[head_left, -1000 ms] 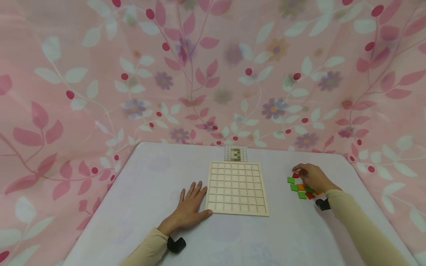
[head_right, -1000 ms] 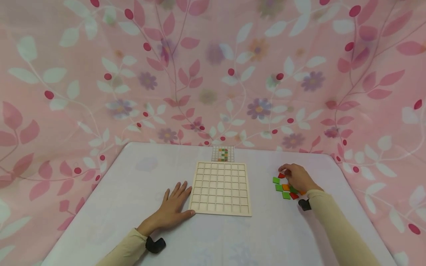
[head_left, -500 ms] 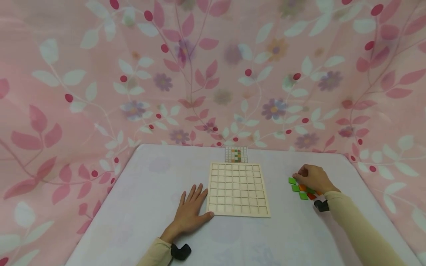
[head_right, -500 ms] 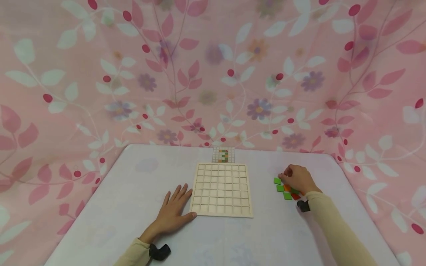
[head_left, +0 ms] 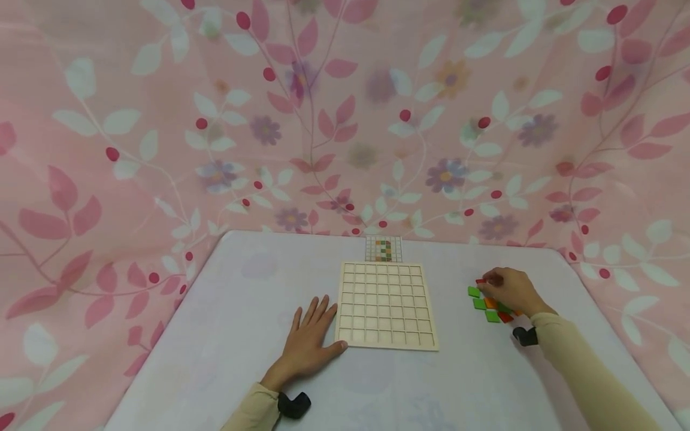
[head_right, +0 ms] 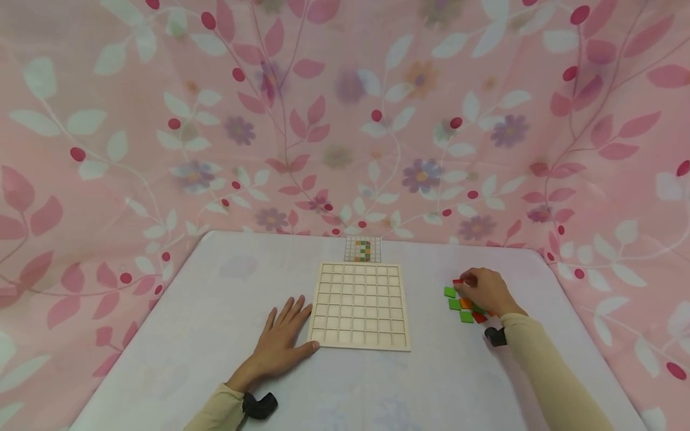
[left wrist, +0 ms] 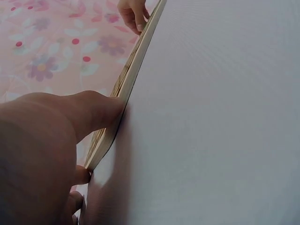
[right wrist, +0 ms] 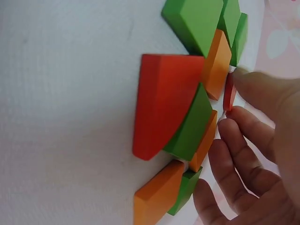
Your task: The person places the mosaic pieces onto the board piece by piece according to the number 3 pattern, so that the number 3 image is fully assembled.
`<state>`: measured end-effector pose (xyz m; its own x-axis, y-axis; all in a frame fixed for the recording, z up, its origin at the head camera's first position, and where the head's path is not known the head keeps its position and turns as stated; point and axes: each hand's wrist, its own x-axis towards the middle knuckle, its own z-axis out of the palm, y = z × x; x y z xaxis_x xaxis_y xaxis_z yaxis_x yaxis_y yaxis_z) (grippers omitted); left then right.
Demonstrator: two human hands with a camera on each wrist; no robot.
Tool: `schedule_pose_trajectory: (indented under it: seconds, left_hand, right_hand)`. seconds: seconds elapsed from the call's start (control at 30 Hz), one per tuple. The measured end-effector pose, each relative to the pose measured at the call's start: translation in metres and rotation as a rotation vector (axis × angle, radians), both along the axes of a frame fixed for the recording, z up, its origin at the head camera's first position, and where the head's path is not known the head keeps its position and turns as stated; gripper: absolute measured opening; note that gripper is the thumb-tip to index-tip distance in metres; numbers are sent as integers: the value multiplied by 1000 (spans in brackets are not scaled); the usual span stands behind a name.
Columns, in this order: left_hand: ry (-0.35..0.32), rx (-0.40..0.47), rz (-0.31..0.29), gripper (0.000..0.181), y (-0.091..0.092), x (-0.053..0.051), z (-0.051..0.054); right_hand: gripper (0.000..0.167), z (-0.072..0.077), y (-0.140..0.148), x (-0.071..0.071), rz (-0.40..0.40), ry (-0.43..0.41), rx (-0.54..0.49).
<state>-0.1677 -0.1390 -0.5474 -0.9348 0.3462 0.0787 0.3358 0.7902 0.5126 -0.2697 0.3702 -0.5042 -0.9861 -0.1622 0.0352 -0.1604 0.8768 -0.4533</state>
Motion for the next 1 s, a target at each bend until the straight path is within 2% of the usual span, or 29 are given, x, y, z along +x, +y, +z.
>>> schedule_pose_trajectory:
  seconds: [0.17,0.33,0.43,0.57,0.77,1.0]
  left_hand:
    - [-7,2,-4,84,1,0,2]
    - [-8,4,-3,84,1,0,2]
    - [-8,7,-2,84,1,0,1]
    - [-5,2,0,84,0,1,1]
    - [-7,1,1,84,0,1,1]
    - [-4,2,0,85,0,1,1]
  right_hand:
    - [38,-1,1,-1,43,-1,18]
    - [35,-5,-1,-2,108,38,137]
    - [34,-6,-3,-1,120,67,186]
    - [36,-1,-10,-2,131,93,188]
    - [31,13,-31,-6,193,193,185]
    - [26,13,-62,-11,272,305,189]
